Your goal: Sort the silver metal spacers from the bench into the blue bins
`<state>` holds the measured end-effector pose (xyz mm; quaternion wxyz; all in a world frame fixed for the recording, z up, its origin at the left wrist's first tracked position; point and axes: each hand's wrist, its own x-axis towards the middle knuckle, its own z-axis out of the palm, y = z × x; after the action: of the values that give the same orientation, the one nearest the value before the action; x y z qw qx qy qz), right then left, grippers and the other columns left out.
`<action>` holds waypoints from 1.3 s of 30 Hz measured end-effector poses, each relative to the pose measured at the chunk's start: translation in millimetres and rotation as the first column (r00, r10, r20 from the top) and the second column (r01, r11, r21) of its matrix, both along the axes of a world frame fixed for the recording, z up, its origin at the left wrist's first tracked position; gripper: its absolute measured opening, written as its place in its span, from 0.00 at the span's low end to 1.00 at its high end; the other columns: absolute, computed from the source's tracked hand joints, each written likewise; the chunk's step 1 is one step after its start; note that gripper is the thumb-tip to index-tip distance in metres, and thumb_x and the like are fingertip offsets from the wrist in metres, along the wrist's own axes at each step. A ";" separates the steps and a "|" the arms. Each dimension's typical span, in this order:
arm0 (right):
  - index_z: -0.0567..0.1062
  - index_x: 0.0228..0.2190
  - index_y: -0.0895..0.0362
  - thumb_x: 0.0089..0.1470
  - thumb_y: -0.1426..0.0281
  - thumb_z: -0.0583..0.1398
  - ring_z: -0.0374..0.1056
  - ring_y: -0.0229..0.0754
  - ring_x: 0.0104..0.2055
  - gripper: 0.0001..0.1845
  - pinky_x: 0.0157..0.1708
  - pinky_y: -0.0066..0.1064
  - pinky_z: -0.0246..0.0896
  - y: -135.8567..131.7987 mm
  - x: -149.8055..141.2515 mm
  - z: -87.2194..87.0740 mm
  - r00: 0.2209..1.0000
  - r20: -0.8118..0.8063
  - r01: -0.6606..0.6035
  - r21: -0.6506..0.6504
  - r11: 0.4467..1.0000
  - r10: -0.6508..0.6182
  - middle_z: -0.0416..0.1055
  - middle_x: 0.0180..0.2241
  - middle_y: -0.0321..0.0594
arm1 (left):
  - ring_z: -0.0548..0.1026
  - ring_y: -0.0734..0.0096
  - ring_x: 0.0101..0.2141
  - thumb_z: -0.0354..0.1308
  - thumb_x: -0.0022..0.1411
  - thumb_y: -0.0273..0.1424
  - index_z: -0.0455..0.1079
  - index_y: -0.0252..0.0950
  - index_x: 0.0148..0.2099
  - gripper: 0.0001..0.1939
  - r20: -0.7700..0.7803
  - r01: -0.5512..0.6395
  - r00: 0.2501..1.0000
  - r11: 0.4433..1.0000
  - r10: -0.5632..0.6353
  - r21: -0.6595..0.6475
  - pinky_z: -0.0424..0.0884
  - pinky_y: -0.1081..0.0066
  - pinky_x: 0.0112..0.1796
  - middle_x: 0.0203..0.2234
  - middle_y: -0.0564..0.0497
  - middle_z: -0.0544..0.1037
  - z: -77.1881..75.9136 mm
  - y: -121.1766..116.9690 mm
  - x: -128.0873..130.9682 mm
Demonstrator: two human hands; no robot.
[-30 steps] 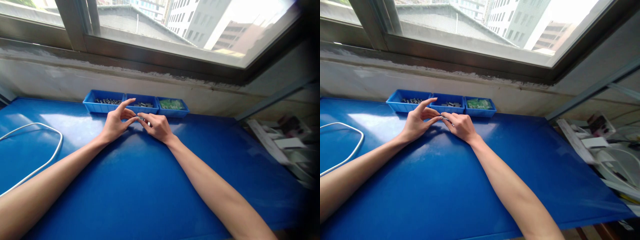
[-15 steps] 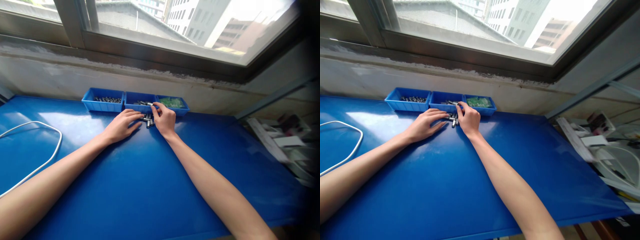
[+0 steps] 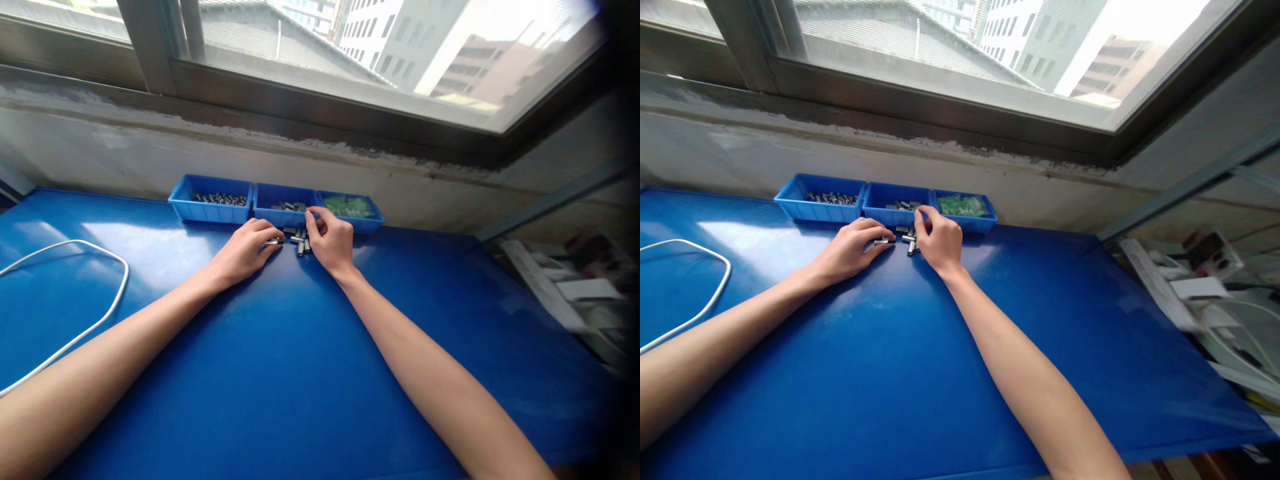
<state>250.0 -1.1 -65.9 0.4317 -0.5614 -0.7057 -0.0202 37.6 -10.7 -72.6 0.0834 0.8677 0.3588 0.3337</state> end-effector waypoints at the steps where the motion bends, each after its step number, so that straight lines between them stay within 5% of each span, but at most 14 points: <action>1: 0.81 0.43 0.54 0.66 0.60 0.56 0.75 0.44 0.29 0.16 0.30 0.30 0.60 -0.1 0.0 0.2 1.000 -0.002 -0.001 -0.001 1.000 0.001 0.79 0.26 0.37 | 0.75 0.61 0.44 0.55 0.70 0.32 0.77 0.36 0.50 0.12 0.010 -0.007 1.000 1.000 0.007 -0.006 0.72 0.63 0.47 0.43 0.46 0.79 -0.4 -0.1 -0.2; 14: 0.80 0.42 0.54 0.66 0.58 0.54 0.73 0.42 0.27 0.18 0.31 0.30 0.62 -1.0 -0.8 1.5 0.999 -0.025 -0.023 0.010 1.000 0.023 0.77 0.26 0.37 | 0.80 0.61 0.47 0.62 0.66 0.34 0.79 0.35 0.44 0.09 0.287 -0.023 0.958 0.992 -0.014 0.125 0.76 0.65 0.50 0.49 0.42 0.80 -1.8 -3.0 0.1; 23: 0.80 0.43 0.55 0.66 0.61 0.55 0.72 0.40 0.26 0.16 0.30 0.30 0.61 -1.5 -1.2 1.2 0.998 -0.026 -0.047 0.043 0.998 0.048 0.76 0.25 0.36 | 0.80 0.60 0.47 0.61 0.68 0.36 0.80 0.35 0.38 0.11 0.355 -0.049 0.935 0.996 0.020 0.072 0.75 0.63 0.50 0.47 0.42 0.81 7.1 -3.2 0.8; 29: 0.80 0.43 0.55 0.66 0.61 0.55 0.72 0.41 0.26 0.16 0.31 0.30 0.61 -1.0 -0.7 0.9 0.998 -0.022 -0.059 0.041 0.997 0.060 0.76 0.25 0.36 | 0.80 0.65 0.41 0.60 0.68 0.38 0.78 0.33 0.39 0.13 0.408 -0.049 0.911 0.997 0.066 -0.051 0.76 0.71 0.38 0.44 0.42 0.81 10.0 -3.8 1.4; 33: 0.80 0.42 0.55 0.66 0.61 0.55 0.71 0.40 0.25 0.16 0.30 0.30 0.61 -0.9 -0.7 0.8 0.998 -0.021 -0.058 0.035 0.998 0.059 0.77 0.25 0.36 | 0.77 0.71 0.27 0.59 0.69 0.37 0.76 0.34 0.37 0.12 0.415 -0.058 0.904 0.991 0.104 -0.122 0.72 0.73 0.33 0.26 0.51 0.80 7.9 -4.4 0.3; 39: 0.80 0.41 0.55 0.67 0.60 0.55 0.71 0.41 0.26 0.17 0.31 0.30 0.60 -1.7 -0.8 1.3 0.997 -0.013 -0.070 0.040 0.997 0.071 0.76 0.26 0.37 | 0.76 0.71 0.33 0.57 0.70 0.35 0.77 0.35 0.40 0.11 0.179 0.003 0.984 0.998 -0.014 0.060 0.70 0.72 0.37 0.35 0.48 0.80 2.3 -6.9 1.3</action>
<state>249.2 -2.8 -64.6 0.4482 -0.5276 -0.7215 -0.0152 38.9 -17.6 -70.3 0.0907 0.8379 0.3359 0.4206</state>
